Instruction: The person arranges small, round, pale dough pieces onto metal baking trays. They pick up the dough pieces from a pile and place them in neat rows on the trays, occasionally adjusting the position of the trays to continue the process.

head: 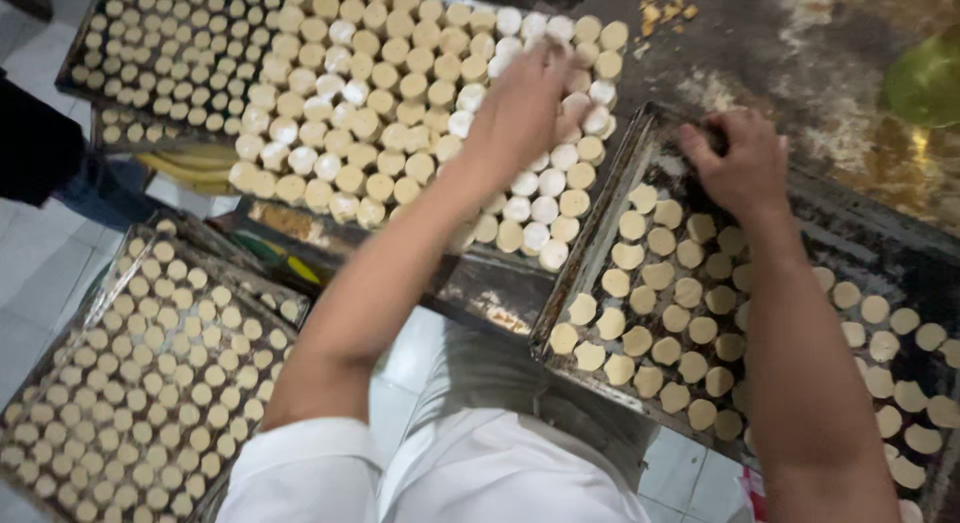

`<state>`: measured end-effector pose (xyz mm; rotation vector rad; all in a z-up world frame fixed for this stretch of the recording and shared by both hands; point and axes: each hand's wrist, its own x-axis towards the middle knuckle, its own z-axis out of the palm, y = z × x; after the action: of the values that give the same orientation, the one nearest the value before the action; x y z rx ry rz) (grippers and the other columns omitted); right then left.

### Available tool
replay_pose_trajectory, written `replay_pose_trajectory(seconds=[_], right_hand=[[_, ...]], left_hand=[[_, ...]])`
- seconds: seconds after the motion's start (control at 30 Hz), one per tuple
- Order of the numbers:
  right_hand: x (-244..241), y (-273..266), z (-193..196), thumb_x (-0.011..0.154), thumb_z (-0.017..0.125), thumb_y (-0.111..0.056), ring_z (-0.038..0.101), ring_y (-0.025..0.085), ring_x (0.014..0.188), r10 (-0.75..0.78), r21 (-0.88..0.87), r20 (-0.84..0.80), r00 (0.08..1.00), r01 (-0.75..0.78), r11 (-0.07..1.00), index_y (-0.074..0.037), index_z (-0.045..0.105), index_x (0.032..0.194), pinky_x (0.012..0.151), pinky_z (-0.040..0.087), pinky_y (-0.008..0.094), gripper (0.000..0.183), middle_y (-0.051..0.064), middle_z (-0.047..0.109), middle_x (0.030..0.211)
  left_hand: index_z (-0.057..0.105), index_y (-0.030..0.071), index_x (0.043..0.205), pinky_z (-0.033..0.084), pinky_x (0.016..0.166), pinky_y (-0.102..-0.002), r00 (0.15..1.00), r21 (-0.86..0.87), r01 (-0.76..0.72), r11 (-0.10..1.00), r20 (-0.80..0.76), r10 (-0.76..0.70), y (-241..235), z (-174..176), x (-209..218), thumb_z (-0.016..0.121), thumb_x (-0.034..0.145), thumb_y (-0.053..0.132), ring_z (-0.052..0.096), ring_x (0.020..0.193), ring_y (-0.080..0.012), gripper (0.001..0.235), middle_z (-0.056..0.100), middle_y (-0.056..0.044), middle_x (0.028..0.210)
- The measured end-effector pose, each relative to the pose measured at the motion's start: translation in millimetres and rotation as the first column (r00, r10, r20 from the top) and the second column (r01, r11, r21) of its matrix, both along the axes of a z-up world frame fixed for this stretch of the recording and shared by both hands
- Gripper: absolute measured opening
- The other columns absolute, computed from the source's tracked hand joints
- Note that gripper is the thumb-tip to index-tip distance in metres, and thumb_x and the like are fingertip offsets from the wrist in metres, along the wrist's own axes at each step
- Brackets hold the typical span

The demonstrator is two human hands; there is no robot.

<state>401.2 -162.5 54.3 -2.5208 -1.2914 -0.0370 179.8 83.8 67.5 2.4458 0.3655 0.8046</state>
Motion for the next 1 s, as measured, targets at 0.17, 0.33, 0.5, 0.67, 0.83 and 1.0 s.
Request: replay_pose_trajectory(seconds=[0.17, 0.33, 0.5, 0.67, 0.83, 1.0], right_hand=[[-8.1, -3.8, 5.9, 0.100, 0.070, -0.055, 0.059, 0.035, 0.114, -0.004, 0.028, -0.069, 0.998, 0.006, 1.000, -0.010, 0.073, 0.115, 0.099, 0.043, 0.055, 0.048, 0.015, 0.064, 0.116], [-9.5, -17.8, 5.6, 0.098, 0.072, -0.058, 0.058, 0.037, 0.110, 0.013, 0.031, -0.023, 1.000, -0.012, 0.999, -0.009, 0.075, 0.113, 0.097, 0.040, 0.057, 0.051, 0.016, 0.063, 0.113], [6.4, -38.8, 10.5, 0.098, 0.069, -0.062, 0.058, 0.035, 0.106, -0.069, -0.039, -0.104, 0.992, 0.065, 0.997, -0.008, 0.073, 0.109, 0.097, 0.041, 0.053, 0.055, 0.014, 0.062, 0.108], [8.6, -45.5, 3.9, 0.098, 0.071, -0.062, 0.057, 0.037, 0.107, -0.084, -0.038, -0.073, 0.994, 0.082, 0.996, -0.007, 0.073, 0.111, 0.094, 0.041, 0.054, 0.056, 0.016, 0.061, 0.109], [4.0, -49.1, 5.0, 0.099, 0.070, -0.059, 0.058, 0.037, 0.111, -0.022, 0.048, -0.047, 0.999, 0.025, 0.999, -0.007, 0.073, 0.117, 0.097, 0.041, 0.053, 0.055, 0.017, 0.062, 0.114], [3.9, -55.6, 0.8, 0.103, 0.070, -0.058, 0.057, 0.037, 0.110, -0.003, 0.068, -0.063, 0.998, 0.008, 0.998, -0.006, 0.072, 0.120, 0.096, 0.041, 0.055, 0.055, 0.018, 0.062, 0.116]], left_hand=[[0.070, 0.006, 0.122, 0.050, 0.100, -0.049, 0.992, -0.189, -0.011, 0.982, -0.129, -0.014, 69.5, -26.0, 86.8, 0.072, 0.092, 0.064, 0.060, 0.112, -0.0392, 0.065, 0.063, -0.019, 0.121], [0.074, 0.006, 0.113, 0.042, 0.101, -0.049, 0.974, -0.013, -0.045, 0.999, -0.223, 0.041, 58.1, -32.1, 81.2, 0.069, 0.083, 0.072, 0.055, 0.113, -0.0360, 0.073, 0.063, -0.016, 0.114], [0.073, 0.004, 0.114, 0.040, 0.106, -0.050, 0.970, -0.022, 0.037, 0.999, -0.238, -0.041, 38.2, -19.5, 40.8, 0.069, 0.086, 0.072, 0.054, 0.118, -0.0370, 0.075, 0.062, -0.017, 0.119], [0.068, -0.002, 0.122, 0.020, 0.109, -0.069, 0.955, -0.042, 0.147, 0.988, -0.255, -0.153, 21.1, -7.7, 45.1, 0.074, 0.085, 0.068, 0.050, 0.123, -0.0395, 0.080, 0.058, -0.023, 0.127], [0.070, 0.002, 0.110, 0.026, 0.115, -0.067, 0.881, 0.219, 0.049, 0.974, -0.469, 0.061, -29.4, -7.5, 77.1, 0.077, 0.078, 0.033, 0.057, 0.123, -0.0362, 0.044, 0.066, -0.018, 0.121], [0.072, 0.005, 0.106, 0.043, 0.105, -0.057, 0.956, 0.038, 0.033, 0.999, -0.293, -0.020, -30.8, 1.4, 82.4, 0.072, 0.091, 0.019, 0.066, 0.108, -0.0364, 0.021, 0.072, -0.017, 0.107]])
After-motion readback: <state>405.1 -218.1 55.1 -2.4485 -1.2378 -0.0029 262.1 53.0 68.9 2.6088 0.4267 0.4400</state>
